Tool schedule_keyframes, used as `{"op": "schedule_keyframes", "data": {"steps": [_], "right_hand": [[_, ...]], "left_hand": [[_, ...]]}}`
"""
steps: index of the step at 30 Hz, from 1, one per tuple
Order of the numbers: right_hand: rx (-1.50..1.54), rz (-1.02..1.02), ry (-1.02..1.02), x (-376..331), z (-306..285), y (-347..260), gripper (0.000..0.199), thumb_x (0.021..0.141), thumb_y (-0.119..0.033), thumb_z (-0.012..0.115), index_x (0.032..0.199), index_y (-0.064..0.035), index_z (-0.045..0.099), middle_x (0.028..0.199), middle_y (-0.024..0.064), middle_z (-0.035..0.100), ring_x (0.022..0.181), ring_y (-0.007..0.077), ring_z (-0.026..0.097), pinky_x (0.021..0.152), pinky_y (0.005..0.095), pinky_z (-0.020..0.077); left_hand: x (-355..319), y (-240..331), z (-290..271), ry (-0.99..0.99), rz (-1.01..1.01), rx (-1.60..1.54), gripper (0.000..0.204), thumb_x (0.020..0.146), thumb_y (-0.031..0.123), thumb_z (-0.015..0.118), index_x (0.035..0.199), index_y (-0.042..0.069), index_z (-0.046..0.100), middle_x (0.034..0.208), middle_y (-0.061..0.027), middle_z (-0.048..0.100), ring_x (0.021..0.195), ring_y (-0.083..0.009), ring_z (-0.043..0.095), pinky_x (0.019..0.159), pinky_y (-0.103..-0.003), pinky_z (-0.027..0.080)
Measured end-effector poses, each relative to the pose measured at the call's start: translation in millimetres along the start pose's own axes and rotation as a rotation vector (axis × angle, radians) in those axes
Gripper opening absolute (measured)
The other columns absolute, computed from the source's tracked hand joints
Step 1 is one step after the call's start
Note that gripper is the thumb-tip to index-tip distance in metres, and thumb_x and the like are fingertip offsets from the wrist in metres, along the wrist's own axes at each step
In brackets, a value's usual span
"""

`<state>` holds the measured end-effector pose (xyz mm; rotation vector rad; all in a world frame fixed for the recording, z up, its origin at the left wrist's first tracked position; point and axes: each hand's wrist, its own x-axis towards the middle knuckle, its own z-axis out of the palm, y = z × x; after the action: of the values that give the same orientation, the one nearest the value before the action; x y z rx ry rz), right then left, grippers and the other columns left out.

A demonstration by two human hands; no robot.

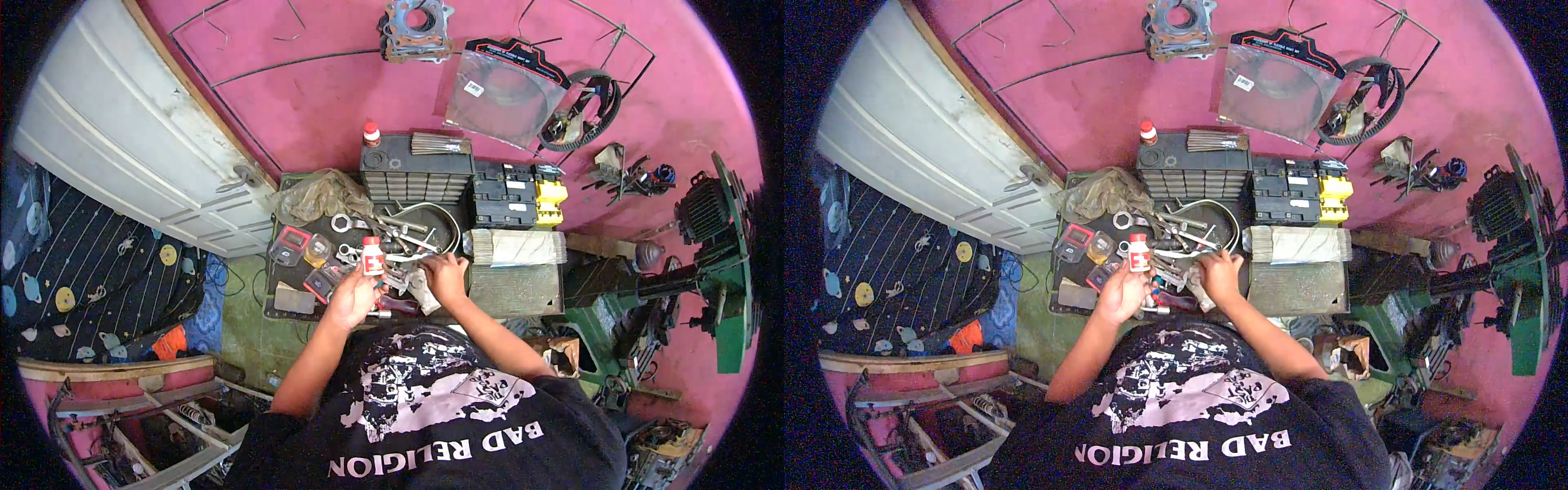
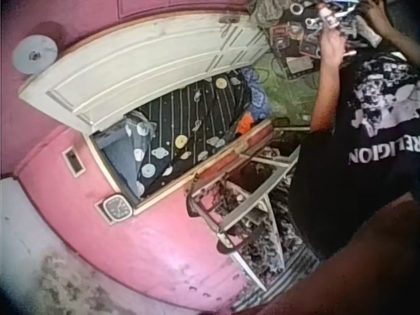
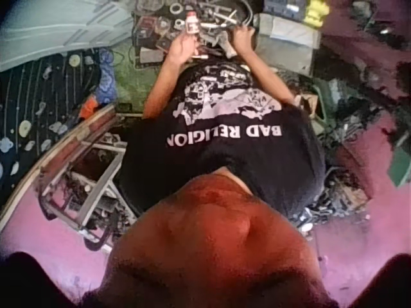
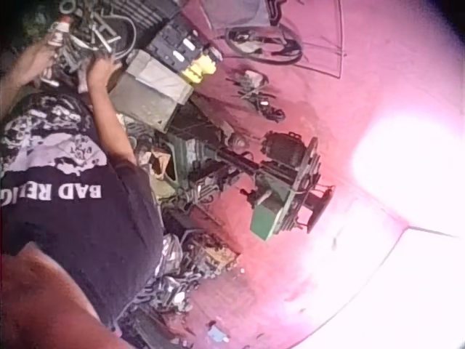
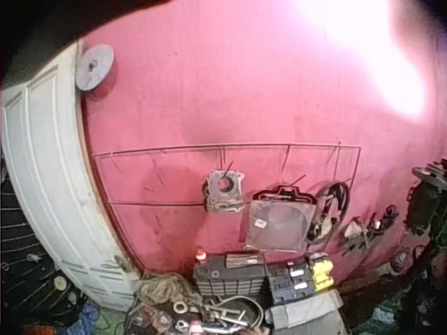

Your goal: The person cleans a bundle of thin metal rods by hand using a cloth. They repeatedly wipe the rods on a workbench in a workshop, handling them one by one or in small groups to remove surface residue.

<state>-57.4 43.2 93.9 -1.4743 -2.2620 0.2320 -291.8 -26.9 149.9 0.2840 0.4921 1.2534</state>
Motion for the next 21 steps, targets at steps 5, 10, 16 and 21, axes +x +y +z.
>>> {"op": "schedule_keyframes", "data": {"steps": [5, 10, 16, 21], "right_hand": [[0.413, -0.006, 0.242, 34.5, -92.2, -78.5, 0.022, 0.084, -0.015, 0.072, 0.105, -0.0173, 0.077, 0.088, 0.004, 0.073, 0.088, 0.0212, 0.066, 0.086, 0.0405, 0.0371], [0.397, -0.083, 0.197, 23.6, -92.5, -114.8, 0.031, 0.085, -0.006, 0.068, 0.111, -0.0199, 0.074, 0.112, 0.0067, 0.073, 0.122, 0.0289, 0.061, 0.107, 0.0539, 0.0278], [0.402, -0.058, 0.244, 29.8, -86.2, -113.6, 0.025, 0.089, -0.01, 0.066, 0.112, -0.0171, 0.073, 0.115, 0.005, 0.072, 0.13, 0.032, 0.055, 0.11, 0.0558, 0.0252], [0.721, 0.272, 0.174, 38.4, -53.4, -100.7, 0.021, 0.094, -0.008, 0.06, 0.112, -0.0074, 0.071, 0.106, 0.0126, 0.074, 0.129, 0.0311, 0.056, 0.112, 0.0527, 0.0313]], "left_hand": [[10.0, -2.5, 4.8, 0.083, 0.128, 0.213, 0.038, 0.102, 0.033, 0.056, 0.126, 0.004, 0.057, 0.117, -0.0071, 0.064, 0.105, -0.0186, 0.059, 0.09, -0.037, 0.047], [30.2, -8.7, 12.9, 0.111, 0.227, 0.236, 0.033, 0.103, 0.03, 0.054, 0.123, 0.003, 0.06, 0.121, -0.0084, 0.065, 0.116, -0.0218, 0.058, 0.105, -0.042, 0.041], [26.9, -7.7, 22.9, 0.127, 0.161, 0.147, 0.035, 0.105, 0.032, 0.049, 0.125, 0.006, 0.06, 0.123, -0.007, 0.065, 0.115, -0.0221, 0.059, 0.104, -0.043, 0.041], [28.0, -6.8, 2.3, -0.013, 0.162, 0.317, 0.033, 0.104, 0.03, 0.051, 0.123, 0.005, 0.061, 0.125, -0.0075, 0.063, 0.118, -0.0213, 0.056, 0.102, -0.042, 0.04]]}}
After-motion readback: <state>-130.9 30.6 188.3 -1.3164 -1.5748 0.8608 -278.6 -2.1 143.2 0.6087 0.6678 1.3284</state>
